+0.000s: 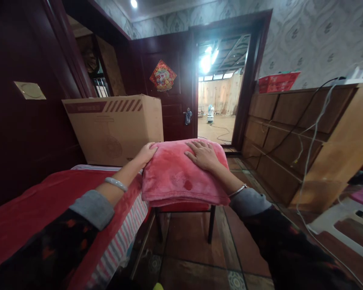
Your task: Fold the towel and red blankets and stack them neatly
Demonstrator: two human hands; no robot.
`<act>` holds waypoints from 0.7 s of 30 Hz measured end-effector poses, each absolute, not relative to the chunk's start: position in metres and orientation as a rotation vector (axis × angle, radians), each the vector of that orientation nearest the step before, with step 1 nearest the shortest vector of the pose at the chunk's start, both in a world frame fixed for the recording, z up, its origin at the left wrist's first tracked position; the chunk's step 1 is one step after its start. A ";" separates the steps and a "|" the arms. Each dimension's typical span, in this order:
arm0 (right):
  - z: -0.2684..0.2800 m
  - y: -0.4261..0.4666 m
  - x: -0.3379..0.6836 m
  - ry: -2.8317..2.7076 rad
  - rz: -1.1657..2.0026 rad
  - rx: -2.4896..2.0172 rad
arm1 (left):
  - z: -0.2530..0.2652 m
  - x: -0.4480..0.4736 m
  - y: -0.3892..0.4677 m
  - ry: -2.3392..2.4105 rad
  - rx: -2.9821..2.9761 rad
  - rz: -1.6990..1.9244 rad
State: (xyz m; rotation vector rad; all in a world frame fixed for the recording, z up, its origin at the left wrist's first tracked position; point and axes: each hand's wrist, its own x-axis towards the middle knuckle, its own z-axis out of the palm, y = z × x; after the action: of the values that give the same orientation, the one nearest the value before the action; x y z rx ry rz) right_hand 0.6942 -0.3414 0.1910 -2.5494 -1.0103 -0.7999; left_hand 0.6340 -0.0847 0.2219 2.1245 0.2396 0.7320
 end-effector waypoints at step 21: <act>0.201 -0.330 0.696 -1.099 -0.835 -2.505 | 0.216 0.623 -0.152 -0.160 2.886 0.735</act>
State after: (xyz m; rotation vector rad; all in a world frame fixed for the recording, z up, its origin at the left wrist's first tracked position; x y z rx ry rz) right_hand 0.6964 -0.3300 0.2006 -2.5054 -1.0993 -0.8353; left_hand 0.6230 -0.1519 0.2165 2.8862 -0.1601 0.7347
